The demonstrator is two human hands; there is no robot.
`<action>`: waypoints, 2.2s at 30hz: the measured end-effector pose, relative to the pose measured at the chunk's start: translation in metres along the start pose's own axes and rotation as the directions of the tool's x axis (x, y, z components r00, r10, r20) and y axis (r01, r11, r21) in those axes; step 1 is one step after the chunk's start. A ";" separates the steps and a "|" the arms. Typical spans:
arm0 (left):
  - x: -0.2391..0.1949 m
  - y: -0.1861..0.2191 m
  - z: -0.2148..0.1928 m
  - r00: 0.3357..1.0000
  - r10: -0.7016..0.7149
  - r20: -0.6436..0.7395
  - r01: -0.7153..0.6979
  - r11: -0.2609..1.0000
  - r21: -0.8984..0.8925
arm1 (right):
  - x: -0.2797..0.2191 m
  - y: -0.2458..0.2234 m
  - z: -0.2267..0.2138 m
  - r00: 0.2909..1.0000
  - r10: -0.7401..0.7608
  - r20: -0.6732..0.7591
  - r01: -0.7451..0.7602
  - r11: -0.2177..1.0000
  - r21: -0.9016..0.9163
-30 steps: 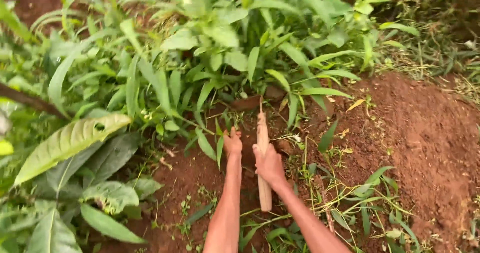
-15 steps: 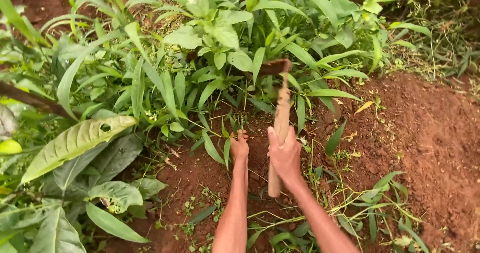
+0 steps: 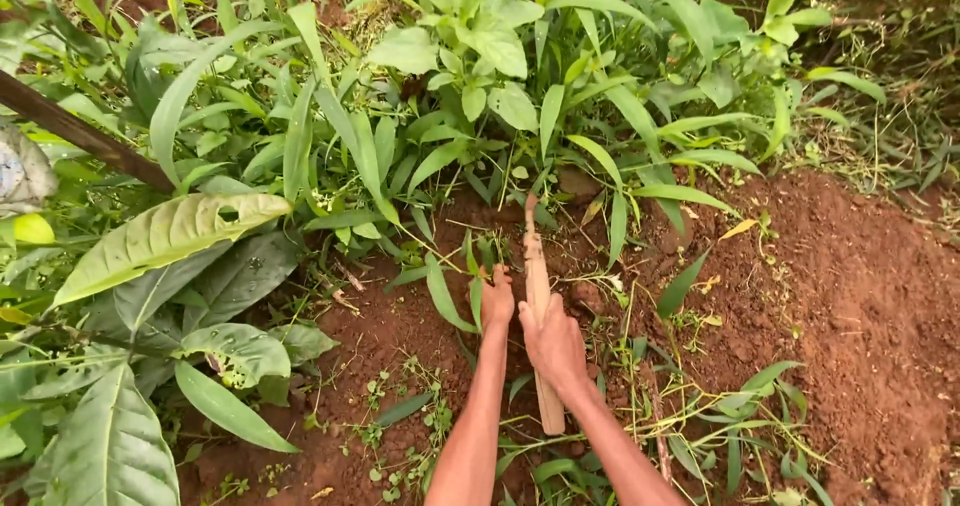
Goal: The person uses a hoe to clear weeds and loosen the soil in a garden area. They repeatedly strike the ground to uproot vegetation and then gather the removed weeds by hand.
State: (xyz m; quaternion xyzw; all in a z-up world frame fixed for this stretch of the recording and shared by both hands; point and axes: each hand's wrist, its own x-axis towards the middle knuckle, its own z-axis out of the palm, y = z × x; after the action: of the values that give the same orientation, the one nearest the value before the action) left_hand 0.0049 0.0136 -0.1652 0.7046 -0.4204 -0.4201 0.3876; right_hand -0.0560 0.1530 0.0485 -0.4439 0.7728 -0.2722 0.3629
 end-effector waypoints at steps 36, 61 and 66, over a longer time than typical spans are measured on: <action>-0.164 0.114 -0.164 0.758 -0.399 0.516 0.632 0.642 -0.434 | -0.026 0.000 -0.079 0.972 0.188 0.138 -0.211 0.961 0.176; -0.154 0.167 -0.038 0.801 0.205 0.563 -0.414 0.868 0.273 | -0.058 0.090 -0.155 0.948 0.317 0.000 -0.306 0.916 0.260; -0.166 0.158 -0.039 0.862 0.081 0.500 0.031 0.977 -0.211 | -0.061 0.105 -0.159 0.916 0.402 -0.007 -0.374 0.859 0.350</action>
State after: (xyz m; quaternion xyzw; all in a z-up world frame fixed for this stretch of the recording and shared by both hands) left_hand -0.0499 0.1189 0.0348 0.5188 -0.4692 -0.6276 0.3420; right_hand -0.2140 0.2703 0.0837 -0.1981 0.8010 -0.3405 0.4507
